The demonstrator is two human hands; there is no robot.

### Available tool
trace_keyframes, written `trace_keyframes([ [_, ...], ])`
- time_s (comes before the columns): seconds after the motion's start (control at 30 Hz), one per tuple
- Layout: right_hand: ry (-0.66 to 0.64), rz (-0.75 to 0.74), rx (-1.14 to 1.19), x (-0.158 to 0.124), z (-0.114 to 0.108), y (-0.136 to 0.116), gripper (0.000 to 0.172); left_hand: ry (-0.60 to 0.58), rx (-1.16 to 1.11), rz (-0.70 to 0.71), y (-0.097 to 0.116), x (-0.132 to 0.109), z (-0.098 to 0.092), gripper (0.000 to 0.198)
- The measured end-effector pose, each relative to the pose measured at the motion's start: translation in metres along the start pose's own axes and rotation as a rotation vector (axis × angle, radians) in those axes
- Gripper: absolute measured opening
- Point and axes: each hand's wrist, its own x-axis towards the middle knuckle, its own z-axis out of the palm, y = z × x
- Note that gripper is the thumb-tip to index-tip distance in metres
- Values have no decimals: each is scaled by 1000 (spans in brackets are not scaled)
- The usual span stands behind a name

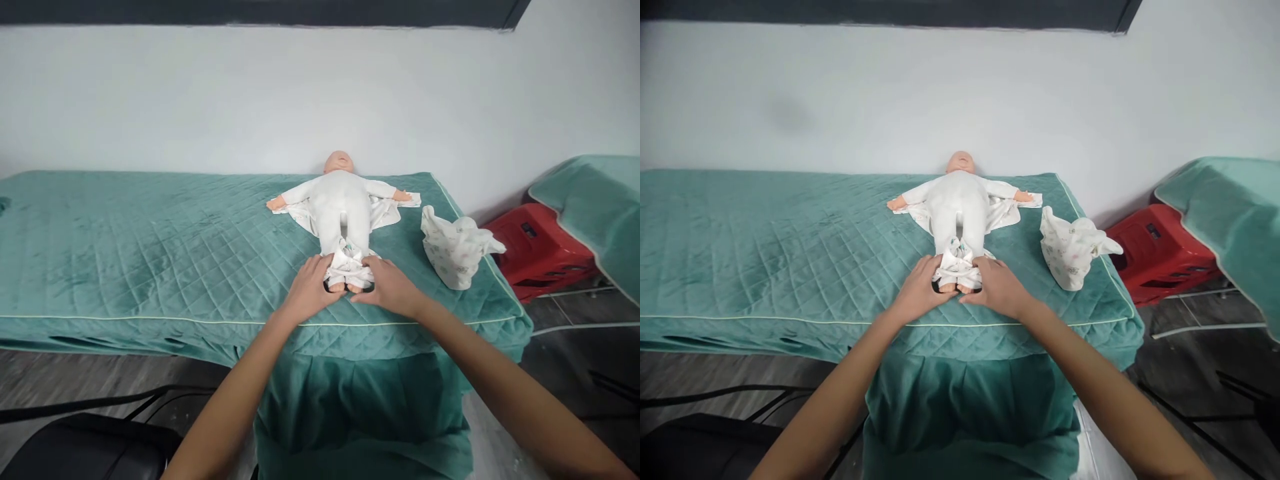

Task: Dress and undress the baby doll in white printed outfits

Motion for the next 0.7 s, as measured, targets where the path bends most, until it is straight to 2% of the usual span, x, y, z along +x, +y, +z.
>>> trace_keyframes([
  [0.07,-55,3,-44,5,-8,-5,60,-43,-79,-43,3,1,-9,65],
  [0.17,-174,53,-1,12,-23,-12,47,-76,-231,-180,9,-1,-21,71],
  [0.23,-231,48,56,14,-33,-16,37,-97,-291,-263,14,-4,-29,68],
  [0.3,-284,29,97,14,-41,-21,29,-113,-336,-290,20,-8,-36,61],
  [0.47,-410,55,220,8,-62,-38,35,-180,-406,-306,36,-15,-53,44],
  [0.6,-540,40,327,6,-88,-55,36,-385,-441,-311,52,-19,-80,29],
  [0.7,-681,-26,309,8,-113,-72,37,-545,-361,-243,63,-15,-112,25],
])
